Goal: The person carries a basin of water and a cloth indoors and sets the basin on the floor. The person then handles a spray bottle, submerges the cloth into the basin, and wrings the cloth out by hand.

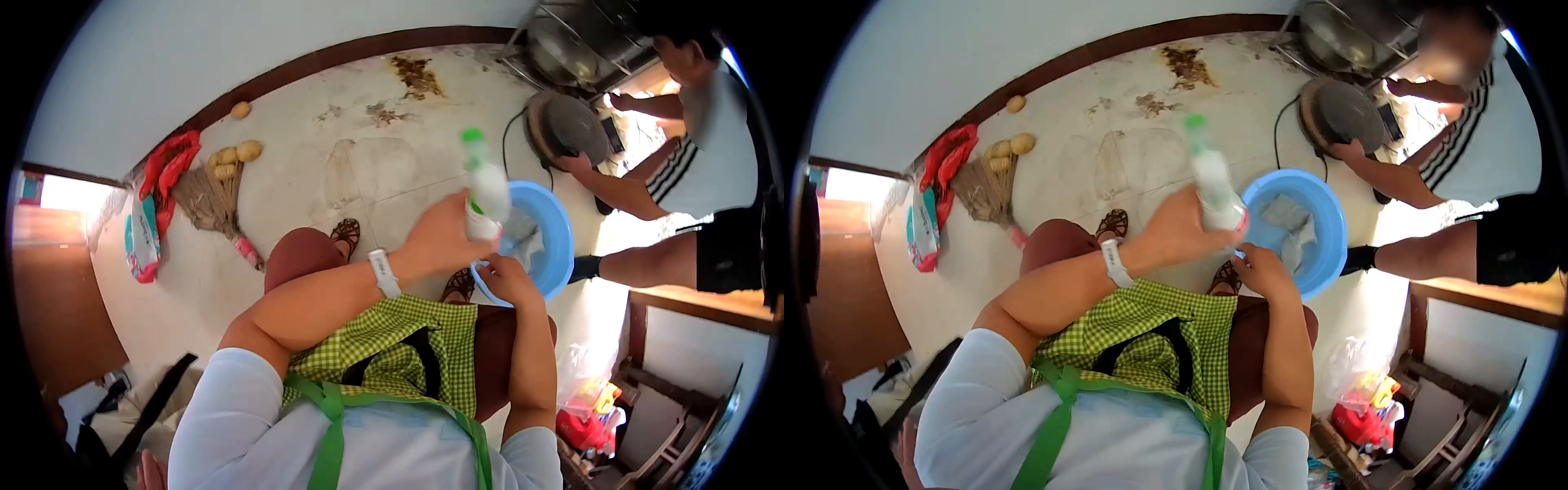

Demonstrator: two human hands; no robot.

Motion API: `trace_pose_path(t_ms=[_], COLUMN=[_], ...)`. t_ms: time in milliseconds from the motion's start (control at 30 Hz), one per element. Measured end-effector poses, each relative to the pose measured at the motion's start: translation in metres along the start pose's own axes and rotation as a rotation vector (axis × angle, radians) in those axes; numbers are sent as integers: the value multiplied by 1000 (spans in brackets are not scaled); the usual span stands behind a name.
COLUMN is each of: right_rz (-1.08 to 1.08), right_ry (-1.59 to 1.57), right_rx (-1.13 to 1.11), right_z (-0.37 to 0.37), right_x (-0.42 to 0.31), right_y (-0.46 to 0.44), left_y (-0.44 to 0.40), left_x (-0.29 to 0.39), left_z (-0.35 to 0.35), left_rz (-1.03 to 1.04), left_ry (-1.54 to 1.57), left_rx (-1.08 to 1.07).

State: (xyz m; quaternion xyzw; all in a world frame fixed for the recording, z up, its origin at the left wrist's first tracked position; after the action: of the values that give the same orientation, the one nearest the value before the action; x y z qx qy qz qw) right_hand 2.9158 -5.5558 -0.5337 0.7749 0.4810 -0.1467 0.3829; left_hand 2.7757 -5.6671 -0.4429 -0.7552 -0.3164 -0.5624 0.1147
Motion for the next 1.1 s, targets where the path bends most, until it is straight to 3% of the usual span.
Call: trace_pose_path(t_ms=[67, 200, 333, 400, 500, 533, 600, 733, 800, 867, 900, 1000, 1100], right_rz=[82, -97, 51, -44, -298, -291, -28, 119, 81, 128, 123, 298, 418], right_ry=[-1, -86, 64, 91, -14, -14, -24, 139, 107, -107, -132, -752, -1045], right_rx=[-61, 60, 26, 26, 257, 255, 39, 100, 186, 346, 336, 357, 350], right_z=[6, 10, 8, 12, 22, 22, 26, 29, 29, 36, 49, 100, 128], right_x=[6, 24, 20, 5, 2, 8, 14, 47, 42, 48, 59, 61, 39], right_y=[-3, -7, -5, -5, -3, -1, 2, 10, 22, 32, 33, 45, 50], left_y=[4, 8, 8, 6, 3, 3, 0, -7, -13, -16, -18, -24, -39], left_x=[6, 11, 5, 7, 6, 7, 7, 4, -1, -8, -11, -19, -27], left_z=[4, 8, 15, 13, 12, 11, 7, 1, 1, 2, 2, 2, 7], left_rz=[116, 227, 233, 238, 229, 247, 272, 226, 163, 184, 212, 182, 139], left_ry=[62, 64, 85, 144, 180, 205, 213, 171, 126, 111, 156, 149, 86], left_rx=[-55, -23, 92, 72, 62, 73, 70, 72, 92, 98, 86, 43, 35])
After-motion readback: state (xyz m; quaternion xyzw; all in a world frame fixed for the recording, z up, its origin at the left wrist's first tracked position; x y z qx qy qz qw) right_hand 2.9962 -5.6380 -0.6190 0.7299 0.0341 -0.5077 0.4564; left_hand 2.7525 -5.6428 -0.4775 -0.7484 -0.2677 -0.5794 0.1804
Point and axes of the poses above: each hand's wrist, its own y-axis away from the middle knuckle, its own z-axis out of the palm, x = y × z, the point moved 5 cm from there along -y, towards the middle knuckle, and after that the axes turned 4 degrees about -z, right-handed, at the moved point
